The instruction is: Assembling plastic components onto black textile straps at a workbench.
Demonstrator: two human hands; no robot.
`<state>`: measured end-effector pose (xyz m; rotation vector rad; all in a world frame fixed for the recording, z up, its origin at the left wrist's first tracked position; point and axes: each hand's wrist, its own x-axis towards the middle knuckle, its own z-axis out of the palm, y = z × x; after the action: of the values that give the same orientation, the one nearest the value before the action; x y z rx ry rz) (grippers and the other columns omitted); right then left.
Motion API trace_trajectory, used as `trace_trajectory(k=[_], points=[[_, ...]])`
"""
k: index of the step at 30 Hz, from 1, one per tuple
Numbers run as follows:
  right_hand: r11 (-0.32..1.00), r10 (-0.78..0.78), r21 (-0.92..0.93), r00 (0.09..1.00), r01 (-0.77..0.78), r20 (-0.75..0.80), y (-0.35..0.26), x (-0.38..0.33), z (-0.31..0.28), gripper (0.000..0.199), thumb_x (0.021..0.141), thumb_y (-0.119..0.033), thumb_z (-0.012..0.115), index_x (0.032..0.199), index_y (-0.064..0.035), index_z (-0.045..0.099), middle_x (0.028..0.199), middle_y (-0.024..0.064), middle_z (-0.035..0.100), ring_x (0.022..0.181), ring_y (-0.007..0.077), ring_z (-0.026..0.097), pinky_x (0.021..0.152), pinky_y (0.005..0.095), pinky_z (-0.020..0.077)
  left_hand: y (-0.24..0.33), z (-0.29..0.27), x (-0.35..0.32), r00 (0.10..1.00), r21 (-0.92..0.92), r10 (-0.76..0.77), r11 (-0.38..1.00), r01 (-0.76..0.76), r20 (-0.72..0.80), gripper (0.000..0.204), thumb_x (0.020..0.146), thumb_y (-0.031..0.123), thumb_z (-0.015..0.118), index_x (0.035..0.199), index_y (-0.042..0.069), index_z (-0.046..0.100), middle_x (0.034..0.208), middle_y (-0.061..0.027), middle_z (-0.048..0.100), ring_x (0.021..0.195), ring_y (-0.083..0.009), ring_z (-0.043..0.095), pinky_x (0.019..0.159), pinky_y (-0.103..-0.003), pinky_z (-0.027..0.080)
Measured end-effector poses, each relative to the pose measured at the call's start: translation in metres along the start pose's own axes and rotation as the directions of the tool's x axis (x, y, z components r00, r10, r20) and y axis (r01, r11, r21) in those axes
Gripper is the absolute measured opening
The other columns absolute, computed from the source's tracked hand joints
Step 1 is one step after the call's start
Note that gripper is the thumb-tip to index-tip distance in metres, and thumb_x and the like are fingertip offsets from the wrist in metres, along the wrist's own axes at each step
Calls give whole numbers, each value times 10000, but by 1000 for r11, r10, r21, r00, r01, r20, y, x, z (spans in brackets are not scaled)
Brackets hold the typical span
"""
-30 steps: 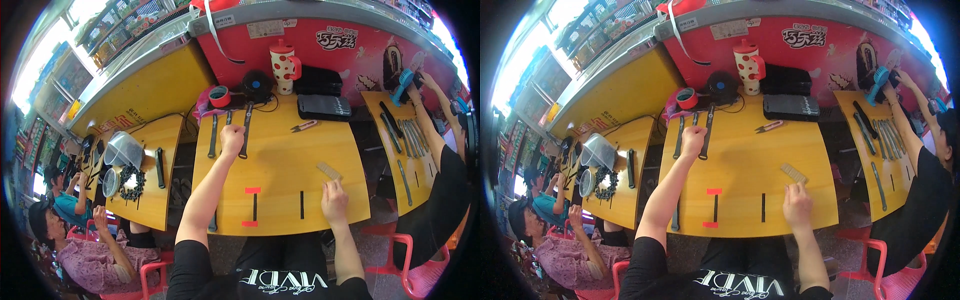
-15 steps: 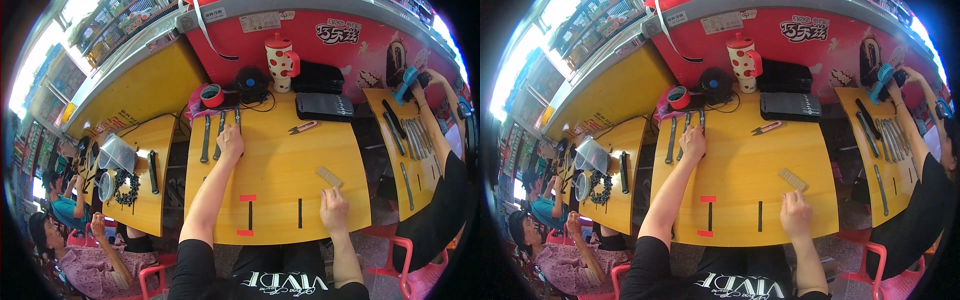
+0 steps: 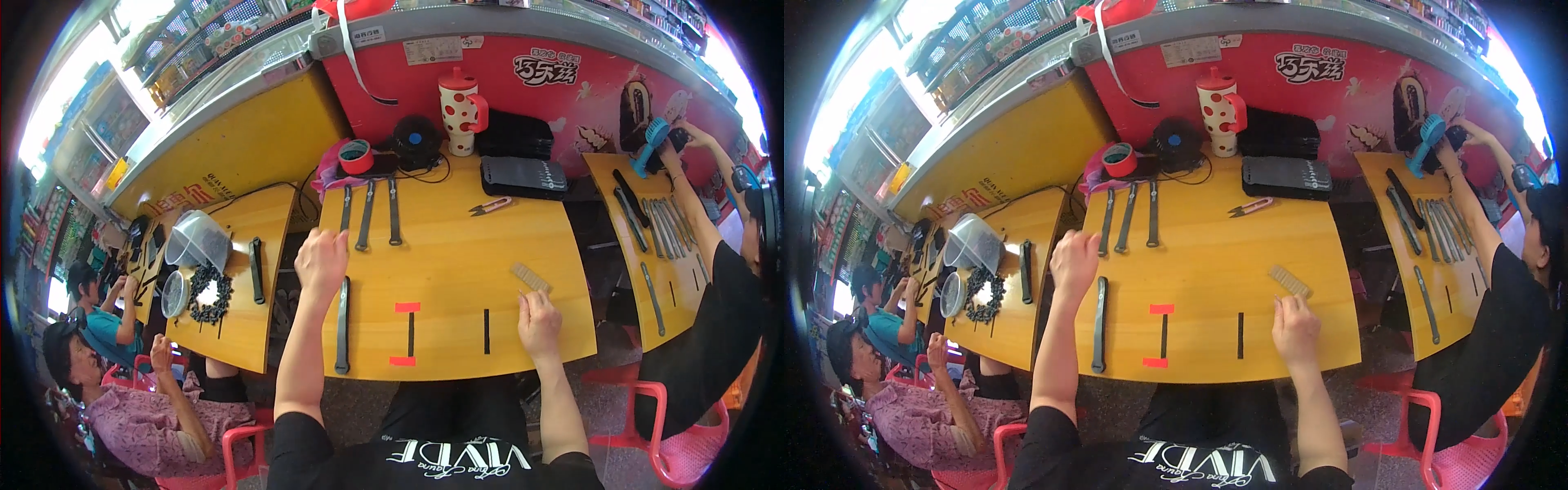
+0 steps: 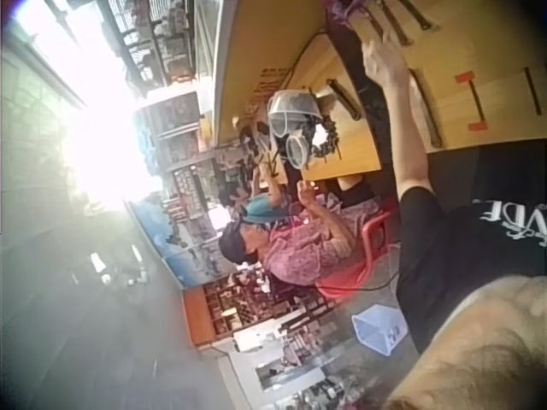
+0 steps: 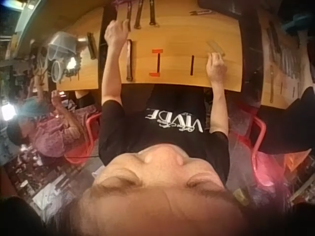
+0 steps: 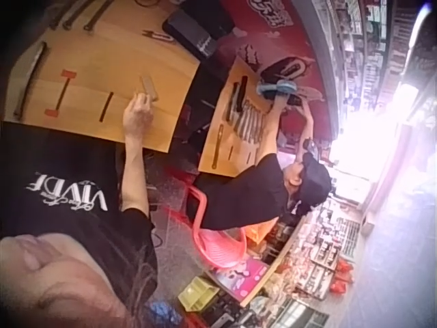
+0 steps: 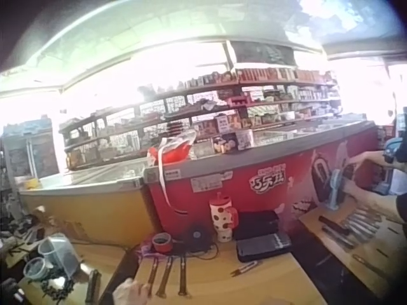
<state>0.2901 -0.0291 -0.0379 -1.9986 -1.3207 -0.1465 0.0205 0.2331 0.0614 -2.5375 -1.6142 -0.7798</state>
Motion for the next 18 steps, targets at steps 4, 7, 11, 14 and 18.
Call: trace_trajectory(k=[4, 7, 11, 14, 18], points=[[1000, -10, 17, 1000, 10, -13, 1, 3, 1, 117, 894, -124, 606, 865, -18, 566, 845, 165, 590, 747, 386, 607, 609, 467, 474, -35, -16, -82, 972, 137, -80, 989, 51, 219, 444, 871, 404, 652, 825, -37, 671, 849, -211, 609, 813, -381, 630, 677, -478, 505], [1000, -17, 6, 1000, 17, -17, 4, 0, 1, 112, 890, -121, 609, 871, -16, 573, 847, 167, 595, 755, 390, 610, 615, 469, 477, -37, 2, -120, 967, 188, -107, 980, 64, 231, 414, 810, 363, 719, 936, -26, 655, 1016, -182, 582, 992, -354, 567, 759, -457, 501], [999, -44, -4, 995, 44, -89, 7, -2, 5, 99, 887, -118, 610, 874, -23, 588, 843, 172, 609, 754, 393, 613, 622, 475, 480, -54, 29, -132, 993, 215, -111, 972, 97, 52, 334, 776, 277, 740, 922, -7, 643, 1037, -150, 563, 1005, -330, 543, 756, -445, 500], [999, -46, 11, 990, 48, -134, 10, -4, 9, 93, 887, -119, 610, 874, -28, 597, 836, 180, 613, 751, 396, 614, 628, 477, 483, -67, 23, -129, 988, -77, -130, 989, 124, -80, 148, 754, 59, 688, 832, -24, 593, 865, -185, 596, 838, -375, 604, 725, -433, 509], [1000, -31, -5, 987, 31, -159, 8, -5, 14, 85, 888, -113, 607, 876, -29, 599, 826, 179, 612, 753, 395, 615, 635, 476, 485, -41, -35, -128, 915, -866, -290, 334, 372, 281, 84, 896, 28, 585, 902, 20, 503, 721, -98, 623, 551, -144, 616, 482, -254, 466]])
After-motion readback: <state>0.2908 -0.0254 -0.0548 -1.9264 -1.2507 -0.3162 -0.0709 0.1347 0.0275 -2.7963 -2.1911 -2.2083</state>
